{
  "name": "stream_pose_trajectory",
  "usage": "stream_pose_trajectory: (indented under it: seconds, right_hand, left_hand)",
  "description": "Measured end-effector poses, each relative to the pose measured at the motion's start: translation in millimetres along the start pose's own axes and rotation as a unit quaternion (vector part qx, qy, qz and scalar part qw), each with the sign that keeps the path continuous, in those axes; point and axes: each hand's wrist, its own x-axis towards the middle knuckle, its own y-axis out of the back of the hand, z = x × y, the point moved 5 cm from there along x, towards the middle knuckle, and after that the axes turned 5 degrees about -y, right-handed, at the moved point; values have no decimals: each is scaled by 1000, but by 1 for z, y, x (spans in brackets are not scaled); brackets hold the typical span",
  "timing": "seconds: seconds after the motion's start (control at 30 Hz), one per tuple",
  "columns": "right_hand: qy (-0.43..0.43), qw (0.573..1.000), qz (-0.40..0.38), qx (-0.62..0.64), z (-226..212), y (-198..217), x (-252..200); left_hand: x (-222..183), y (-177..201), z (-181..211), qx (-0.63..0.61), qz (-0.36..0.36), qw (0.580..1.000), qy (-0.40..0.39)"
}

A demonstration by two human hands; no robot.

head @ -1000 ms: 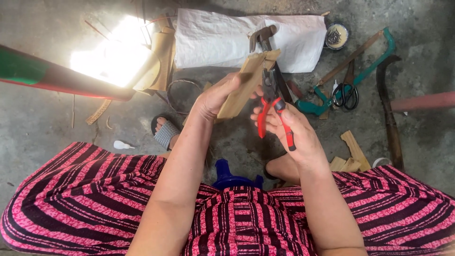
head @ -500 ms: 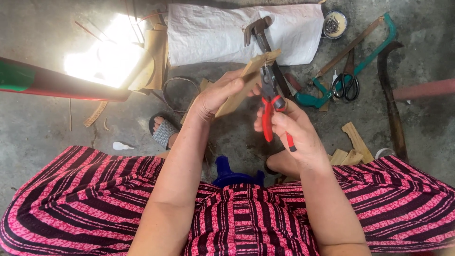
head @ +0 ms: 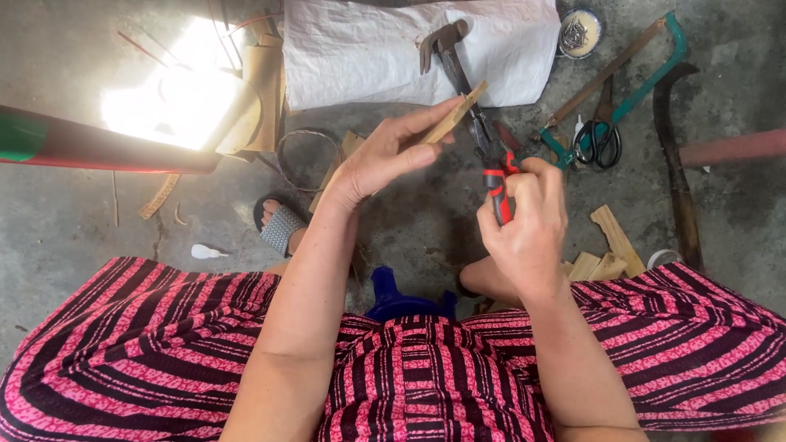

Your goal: Assembling a wooden component by hammering a flexible frame onto a wooden board and making adjustments with pliers.

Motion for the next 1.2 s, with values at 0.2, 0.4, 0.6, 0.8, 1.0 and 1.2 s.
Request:
stream_pose_trajectory:
  seconds: [0.2, 0.4, 0.6, 0.8, 1.0, 1.2]
  right_hand:
    - [-30, 999, -2, 15, 6, 4, 2]
    - [-293, 673, -219, 643, 2, -14, -9]
    - [-208, 943, -144, 216, 30, 1, -9]
    - [57, 989, 33, -131, 16, 17, -9]
    - [-314, 671, -219, 635, 8, -2, -16]
    - [-242, 886, -188, 349, 35, 7, -19]
  left_hand:
    - [4, 3, -9, 39, 10, 999, -2]
    - [2, 4, -3, 124, 2, 991, -53]
    - [-1, 4, -5, 138, 4, 989, -51]
    - [1, 0, -3, 129, -4, 991, -45]
    - [1, -8, 8, 101, -1, 994, -36]
    - [-1, -7, 8, 112, 1, 993, -29]
